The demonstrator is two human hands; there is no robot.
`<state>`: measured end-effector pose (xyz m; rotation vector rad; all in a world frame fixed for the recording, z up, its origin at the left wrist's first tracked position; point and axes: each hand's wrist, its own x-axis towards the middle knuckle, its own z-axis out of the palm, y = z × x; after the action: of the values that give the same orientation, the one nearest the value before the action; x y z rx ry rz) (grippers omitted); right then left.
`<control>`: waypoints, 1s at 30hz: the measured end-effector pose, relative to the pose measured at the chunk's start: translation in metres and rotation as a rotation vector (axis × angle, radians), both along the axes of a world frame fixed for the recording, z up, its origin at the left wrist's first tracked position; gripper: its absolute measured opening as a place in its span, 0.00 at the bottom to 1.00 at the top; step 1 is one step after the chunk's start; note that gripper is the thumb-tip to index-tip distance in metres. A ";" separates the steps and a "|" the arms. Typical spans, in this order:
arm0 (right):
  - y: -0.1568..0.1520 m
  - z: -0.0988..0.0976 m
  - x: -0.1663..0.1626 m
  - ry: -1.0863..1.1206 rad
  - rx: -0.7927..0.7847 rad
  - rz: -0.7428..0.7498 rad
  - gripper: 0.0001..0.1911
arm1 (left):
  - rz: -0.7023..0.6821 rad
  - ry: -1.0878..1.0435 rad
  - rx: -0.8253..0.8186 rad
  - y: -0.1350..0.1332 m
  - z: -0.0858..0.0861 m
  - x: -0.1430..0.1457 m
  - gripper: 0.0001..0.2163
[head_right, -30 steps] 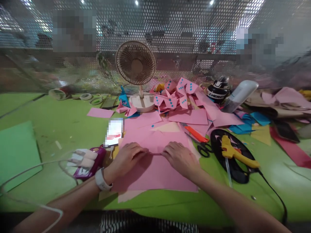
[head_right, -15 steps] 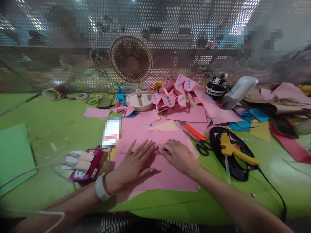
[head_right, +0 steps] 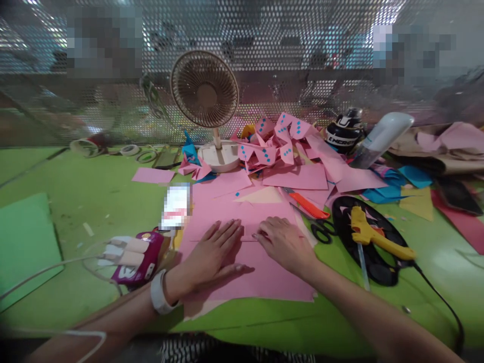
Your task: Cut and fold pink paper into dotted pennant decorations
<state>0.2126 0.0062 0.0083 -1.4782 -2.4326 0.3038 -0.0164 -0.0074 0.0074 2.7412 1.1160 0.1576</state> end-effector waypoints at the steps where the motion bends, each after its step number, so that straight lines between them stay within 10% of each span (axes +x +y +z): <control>1: 0.000 0.000 0.000 -0.002 0.004 -0.008 0.10 | 0.002 -0.003 0.000 0.000 0.000 0.000 0.37; 30: 0.036 0.014 0.066 0.184 -0.509 0.015 0.14 | -0.062 0.014 0.090 0.002 0.007 0.002 0.30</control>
<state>0.2781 0.0423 0.0218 -1.5303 -2.3186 1.0769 -0.0148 -0.0050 0.0142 2.8564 1.0509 0.1856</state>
